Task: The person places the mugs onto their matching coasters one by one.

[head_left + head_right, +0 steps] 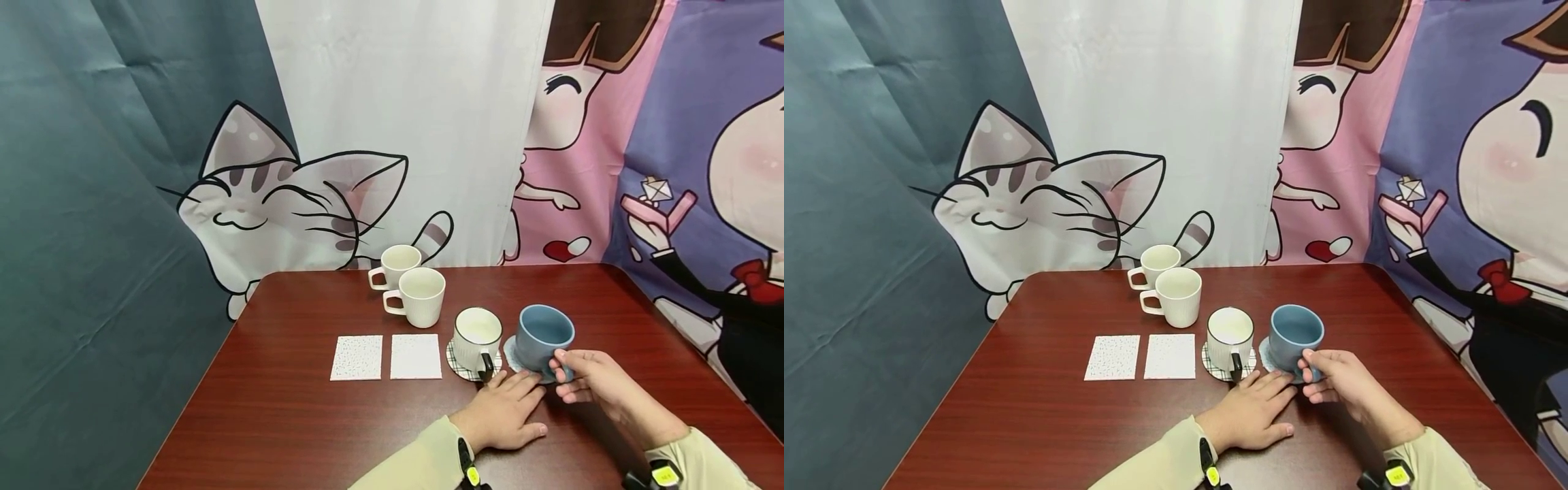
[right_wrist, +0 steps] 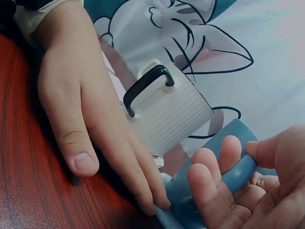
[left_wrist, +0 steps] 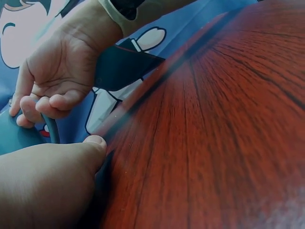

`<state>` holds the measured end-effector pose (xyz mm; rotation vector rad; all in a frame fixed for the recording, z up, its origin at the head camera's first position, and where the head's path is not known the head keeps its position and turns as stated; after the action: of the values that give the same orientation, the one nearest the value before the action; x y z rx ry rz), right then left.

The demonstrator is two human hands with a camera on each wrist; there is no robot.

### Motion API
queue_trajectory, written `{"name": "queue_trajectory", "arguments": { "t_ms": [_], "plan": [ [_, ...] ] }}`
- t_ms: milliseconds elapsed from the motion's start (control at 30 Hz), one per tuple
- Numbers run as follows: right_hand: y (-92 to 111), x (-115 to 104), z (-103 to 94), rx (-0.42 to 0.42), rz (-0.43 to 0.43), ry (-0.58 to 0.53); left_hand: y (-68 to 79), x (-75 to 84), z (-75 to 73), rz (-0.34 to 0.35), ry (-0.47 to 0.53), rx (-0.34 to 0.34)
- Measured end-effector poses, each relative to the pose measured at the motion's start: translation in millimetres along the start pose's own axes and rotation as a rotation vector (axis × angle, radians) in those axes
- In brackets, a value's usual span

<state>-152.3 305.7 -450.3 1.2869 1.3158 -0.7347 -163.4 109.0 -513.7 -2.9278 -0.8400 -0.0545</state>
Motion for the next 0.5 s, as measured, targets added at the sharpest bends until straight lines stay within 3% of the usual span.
{"name": "queue_trajectory", "arguments": {
  "t_ms": [500],
  "plan": [
    [1.3, -0.6, 5.8, 0.077, 0.018, 0.008, -0.2, 1.6, 4.3, 0.018, -0.023, 0.015]
  ]
}}
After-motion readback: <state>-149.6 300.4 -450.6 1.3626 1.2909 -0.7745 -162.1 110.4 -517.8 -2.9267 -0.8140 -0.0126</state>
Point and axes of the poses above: each hand's wrist, its own y-axis away from the middle knuckle, its own z-axis out of the palm, x = y × z, the point moved 2 cm from there along -y, towards the middle knuckle, and after that the axes turned 12 degrees about y, right-handed, at the moved point
